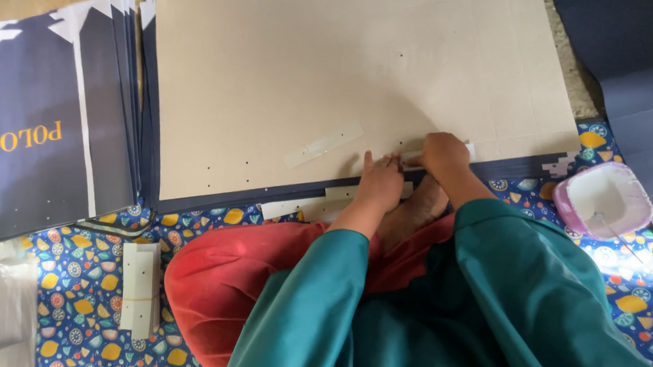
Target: The person applies glue to cardboard reinforcement strips using a brush and presses them onto the interior top edge of paper shopping bags.
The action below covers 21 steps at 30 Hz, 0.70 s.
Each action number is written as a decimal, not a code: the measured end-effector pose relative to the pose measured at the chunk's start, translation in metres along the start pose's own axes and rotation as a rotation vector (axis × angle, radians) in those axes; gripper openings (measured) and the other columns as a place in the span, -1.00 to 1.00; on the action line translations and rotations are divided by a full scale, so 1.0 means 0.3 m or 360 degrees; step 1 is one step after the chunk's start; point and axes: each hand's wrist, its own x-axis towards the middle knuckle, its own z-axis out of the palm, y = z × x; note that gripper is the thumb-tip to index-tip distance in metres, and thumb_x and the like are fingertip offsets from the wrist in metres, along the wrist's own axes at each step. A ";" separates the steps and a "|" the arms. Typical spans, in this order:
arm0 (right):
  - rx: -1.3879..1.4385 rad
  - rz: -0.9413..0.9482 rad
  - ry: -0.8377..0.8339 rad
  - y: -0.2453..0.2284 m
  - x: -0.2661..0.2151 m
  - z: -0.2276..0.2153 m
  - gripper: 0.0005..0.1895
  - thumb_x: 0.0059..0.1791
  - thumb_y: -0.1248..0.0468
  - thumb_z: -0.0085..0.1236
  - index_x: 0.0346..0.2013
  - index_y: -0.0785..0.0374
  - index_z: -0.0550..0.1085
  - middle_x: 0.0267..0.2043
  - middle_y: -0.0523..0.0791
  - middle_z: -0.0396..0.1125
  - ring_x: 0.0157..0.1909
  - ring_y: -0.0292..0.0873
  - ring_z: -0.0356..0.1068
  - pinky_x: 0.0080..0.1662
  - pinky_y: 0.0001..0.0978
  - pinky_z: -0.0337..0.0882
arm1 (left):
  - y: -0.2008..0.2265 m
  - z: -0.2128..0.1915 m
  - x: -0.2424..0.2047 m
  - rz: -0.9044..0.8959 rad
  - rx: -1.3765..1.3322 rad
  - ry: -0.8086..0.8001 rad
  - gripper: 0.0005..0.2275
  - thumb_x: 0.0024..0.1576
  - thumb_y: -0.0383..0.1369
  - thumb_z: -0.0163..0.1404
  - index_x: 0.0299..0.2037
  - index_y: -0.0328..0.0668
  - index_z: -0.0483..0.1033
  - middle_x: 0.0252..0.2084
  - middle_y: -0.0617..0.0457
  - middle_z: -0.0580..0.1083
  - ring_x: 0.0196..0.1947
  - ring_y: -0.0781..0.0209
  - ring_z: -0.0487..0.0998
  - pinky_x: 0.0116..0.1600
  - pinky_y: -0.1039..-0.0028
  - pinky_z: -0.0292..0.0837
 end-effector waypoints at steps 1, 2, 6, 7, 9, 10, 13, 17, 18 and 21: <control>0.0003 -0.0006 0.0012 0.059 0.055 0.004 -0.74 0.06 0.23 0.01 -0.21 0.26 0.64 -0.26 0.04 0.51 -0.04 0.17 0.55 -0.08 0.12 0.54 | -0.003 -0.016 0.009 -0.0003 0.0008 0.0011 -0.62 0.24 -0.60 -0.18 0.26 -0.32 0.45 0.47 -0.16 0.24 0.49 -0.05 0.17 0.56 -0.22 -0.52; 0.0015 0.0003 -0.0035 0.119 0.092 0.030 -0.62 0.02 0.08 0.14 -0.10 0.33 0.63 -0.13 0.10 0.51 0.08 0.20 0.49 0.02 0.12 0.50 | 0.002 -0.014 -0.005 0.0018 0.0031 0.0015 -0.62 0.24 -0.61 -0.17 0.28 -0.32 0.43 0.47 -0.17 0.23 0.49 -0.07 0.17 0.55 -0.28 -0.49; -0.0301 0.0053 -0.0243 0.320 0.122 0.017 -0.20 0.00 -0.30 0.06 0.15 0.36 0.58 0.26 0.09 0.47 0.35 0.12 0.38 0.29 -0.01 0.40 | 0.003 -0.005 -0.018 0.0007 0.0104 -0.0018 -0.59 0.26 -0.57 -0.16 0.34 -0.29 0.34 0.51 -0.18 0.16 0.50 -0.09 0.16 0.51 -0.43 -0.48; -0.0311 0.0037 -0.0228 0.327 0.134 0.015 -0.20 0.00 -0.30 0.06 0.15 0.36 0.58 0.26 0.09 0.47 0.35 0.12 0.38 0.29 -0.01 0.40 | 0.002 -0.052 -0.036 -0.0009 0.0103 0.0000 -0.59 0.26 -0.57 -0.16 0.34 -0.29 0.34 0.51 -0.18 0.16 0.50 -0.09 0.16 0.51 -0.43 -0.48; -0.0117 0.0181 -0.0167 0.368 0.126 0.037 -0.16 -0.05 -0.28 0.17 0.16 0.42 0.58 0.21 0.13 0.48 0.33 0.13 0.38 0.28 0.01 0.37 | 0.026 -0.118 -0.092 -0.0027 0.0068 -0.0013 -0.57 0.30 -0.58 -0.20 0.41 -0.31 0.29 0.50 -0.08 0.23 0.50 0.01 0.17 0.58 -0.21 -0.39; -0.0127 0.0176 -0.0169 0.353 0.127 0.040 -0.16 -0.05 -0.28 0.17 0.16 0.42 0.58 0.21 0.13 0.48 0.33 0.13 0.38 0.28 0.01 0.37 | 0.015 -0.081 -0.071 -0.0034 0.0059 -0.0011 -0.57 0.30 -0.58 -0.20 0.41 -0.31 0.29 0.50 -0.08 0.23 0.50 0.01 0.17 0.58 -0.21 -0.39; -0.0241 0.0214 -0.0135 0.341 0.130 0.090 -0.21 -0.02 -0.27 0.16 0.14 0.37 0.59 0.16 0.10 0.52 0.29 0.08 0.42 0.23 -0.03 0.42 | 0.004 0.012 -0.048 -0.0006 0.0104 -0.0019 -0.55 0.26 -0.60 -0.19 0.40 -0.30 0.26 0.53 -0.17 0.12 0.52 -0.09 0.12 0.48 -0.47 -0.51; -0.0035 0.0290 0.0083 0.414 0.232 0.219 -0.48 0.01 -0.13 0.23 0.02 0.21 0.65 -0.02 0.04 0.54 0.14 0.16 0.48 0.03 0.09 0.52 | 0.001 0.035 -0.045 -0.0004 0.0160 -0.0100 -0.48 0.28 -0.57 -0.19 0.49 -0.29 0.08 0.59 -0.16 -0.09 0.58 -0.10 -0.07 0.47 -0.50 -0.59; 0.0027 0.0285 0.0135 0.438 0.265 0.251 -0.56 0.02 -0.10 0.22 -0.01 0.13 0.67 -0.03 0.00 0.53 0.13 0.17 0.48 0.01 0.10 0.53 | -0.003 0.037 -0.036 -0.0029 0.0139 -0.0131 -0.46 0.28 -0.57 -0.20 0.50 -0.28 0.03 0.60 -0.15 -0.14 0.59 -0.09 -0.12 0.46 -0.50 -0.63; 0.0066 0.0324 0.0185 0.526 0.324 0.355 -0.58 0.11 -0.05 0.02 0.01 0.11 0.65 -0.03 0.02 0.51 0.13 0.17 0.47 0.02 0.10 0.53 | -0.018 0.042 -0.051 -0.0021 -0.0006 -0.0080 -0.45 0.26 -0.59 -0.17 0.50 -0.26 0.05 0.60 -0.14 -0.11 0.59 -0.07 -0.12 0.45 -0.52 -0.64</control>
